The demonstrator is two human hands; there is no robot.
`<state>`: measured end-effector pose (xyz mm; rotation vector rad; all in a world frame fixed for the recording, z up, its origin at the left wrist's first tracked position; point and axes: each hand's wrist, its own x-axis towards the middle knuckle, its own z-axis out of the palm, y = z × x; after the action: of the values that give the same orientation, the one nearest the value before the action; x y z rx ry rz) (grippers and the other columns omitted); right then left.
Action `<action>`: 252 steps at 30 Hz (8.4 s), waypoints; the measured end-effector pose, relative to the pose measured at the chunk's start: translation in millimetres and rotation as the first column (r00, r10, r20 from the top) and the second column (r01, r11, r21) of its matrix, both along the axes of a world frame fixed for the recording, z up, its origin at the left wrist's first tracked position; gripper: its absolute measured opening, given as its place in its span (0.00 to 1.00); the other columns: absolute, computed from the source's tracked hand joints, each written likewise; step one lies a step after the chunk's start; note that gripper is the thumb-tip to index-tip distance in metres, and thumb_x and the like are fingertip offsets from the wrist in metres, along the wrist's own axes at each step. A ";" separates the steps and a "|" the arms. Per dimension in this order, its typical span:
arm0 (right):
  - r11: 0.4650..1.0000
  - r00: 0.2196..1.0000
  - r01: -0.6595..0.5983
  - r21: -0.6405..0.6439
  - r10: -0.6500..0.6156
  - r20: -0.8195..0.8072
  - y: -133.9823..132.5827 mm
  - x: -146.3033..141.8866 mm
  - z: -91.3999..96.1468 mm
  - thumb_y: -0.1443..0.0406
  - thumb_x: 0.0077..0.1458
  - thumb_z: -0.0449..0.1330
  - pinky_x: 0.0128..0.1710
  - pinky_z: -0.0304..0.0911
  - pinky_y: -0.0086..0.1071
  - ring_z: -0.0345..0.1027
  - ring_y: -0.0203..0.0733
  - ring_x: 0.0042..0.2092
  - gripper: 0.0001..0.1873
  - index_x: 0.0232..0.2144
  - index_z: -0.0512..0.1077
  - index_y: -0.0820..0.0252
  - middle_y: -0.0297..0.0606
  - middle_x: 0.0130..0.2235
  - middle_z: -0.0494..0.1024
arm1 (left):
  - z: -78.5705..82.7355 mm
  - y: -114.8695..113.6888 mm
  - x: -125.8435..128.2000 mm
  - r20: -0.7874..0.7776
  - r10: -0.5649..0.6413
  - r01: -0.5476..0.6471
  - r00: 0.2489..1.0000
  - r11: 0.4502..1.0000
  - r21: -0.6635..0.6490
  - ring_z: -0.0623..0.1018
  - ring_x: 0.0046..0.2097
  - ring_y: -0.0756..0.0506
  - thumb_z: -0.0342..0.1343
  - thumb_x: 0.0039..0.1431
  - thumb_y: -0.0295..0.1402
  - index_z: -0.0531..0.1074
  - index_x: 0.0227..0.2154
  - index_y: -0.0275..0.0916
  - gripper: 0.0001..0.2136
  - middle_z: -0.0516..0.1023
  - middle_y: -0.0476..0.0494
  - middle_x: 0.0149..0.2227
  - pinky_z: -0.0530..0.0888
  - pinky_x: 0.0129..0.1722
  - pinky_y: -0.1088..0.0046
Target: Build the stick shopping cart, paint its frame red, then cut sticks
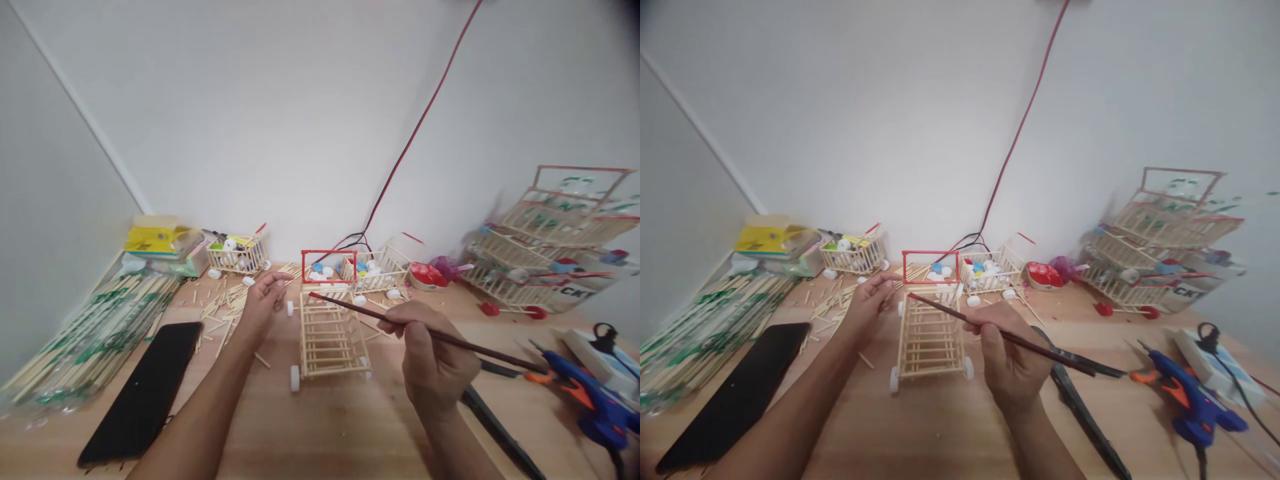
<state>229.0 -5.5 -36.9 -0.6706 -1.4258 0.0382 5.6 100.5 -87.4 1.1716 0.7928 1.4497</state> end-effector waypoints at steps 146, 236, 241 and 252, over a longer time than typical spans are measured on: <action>0.999 0.983 -0.008 -0.047 0.017 0.185 -0.7 -8.9 -2.1 0.76 0.58 0.58 0.36 0.71 0.35 0.77 0.40 0.37 0.11 0.37 0.77 0.58 0.38 0.34 0.82 | 6.6 -8.3 -2.5 -0.270 -0.156 0.142 0.950 0.987 -0.072 0.74 0.32 0.48 0.66 0.43 0.31 0.80 0.27 0.38 0.06 0.80 0.47 0.29 0.67 0.31 0.75; 0.945 0.890 0.326 -0.028 -0.297 0.346 -2.2 6.6 20.9 0.73 0.60 0.56 0.35 0.69 0.30 0.75 0.37 0.33 0.09 0.35 0.75 0.60 0.36 0.31 0.80 | 6.5 0.2 -3.8 -0.261 -0.193 0.182 0.946 0.981 -0.064 0.73 0.32 0.49 0.69 0.40 0.32 0.81 0.27 0.37 0.09 0.80 0.46 0.32 0.67 0.31 0.75; 0.918 0.853 0.396 -0.009 -0.364 0.373 -5.7 10.2 33.1 0.71 0.61 0.55 0.32 0.68 0.29 0.75 0.37 0.32 0.08 0.34 0.75 0.61 0.37 0.31 0.81 | 7.7 -1.1 -3.8 -0.277 -0.179 0.173 0.944 0.984 -0.048 0.73 0.32 0.49 0.69 0.41 0.33 0.82 0.28 0.38 0.09 0.81 0.46 0.32 0.67 0.32 0.74; 0.964 0.882 0.253 -0.086 -0.193 0.430 -17.8 -1.3 43.1 0.71 0.61 0.56 0.36 0.69 0.31 0.75 0.38 0.35 0.08 0.37 0.75 0.60 0.37 0.34 0.80 | 10.3 -4.3 -3.0 -0.279 -0.195 0.190 0.940 0.981 -0.047 0.74 0.33 0.48 0.69 0.42 0.36 0.81 0.27 0.38 0.09 0.81 0.45 0.33 0.68 0.33 0.74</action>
<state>227.8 -23.3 6.2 -1.0021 -1.7581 -0.2016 2.6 96.2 -77.1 1.4202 0.8575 1.1253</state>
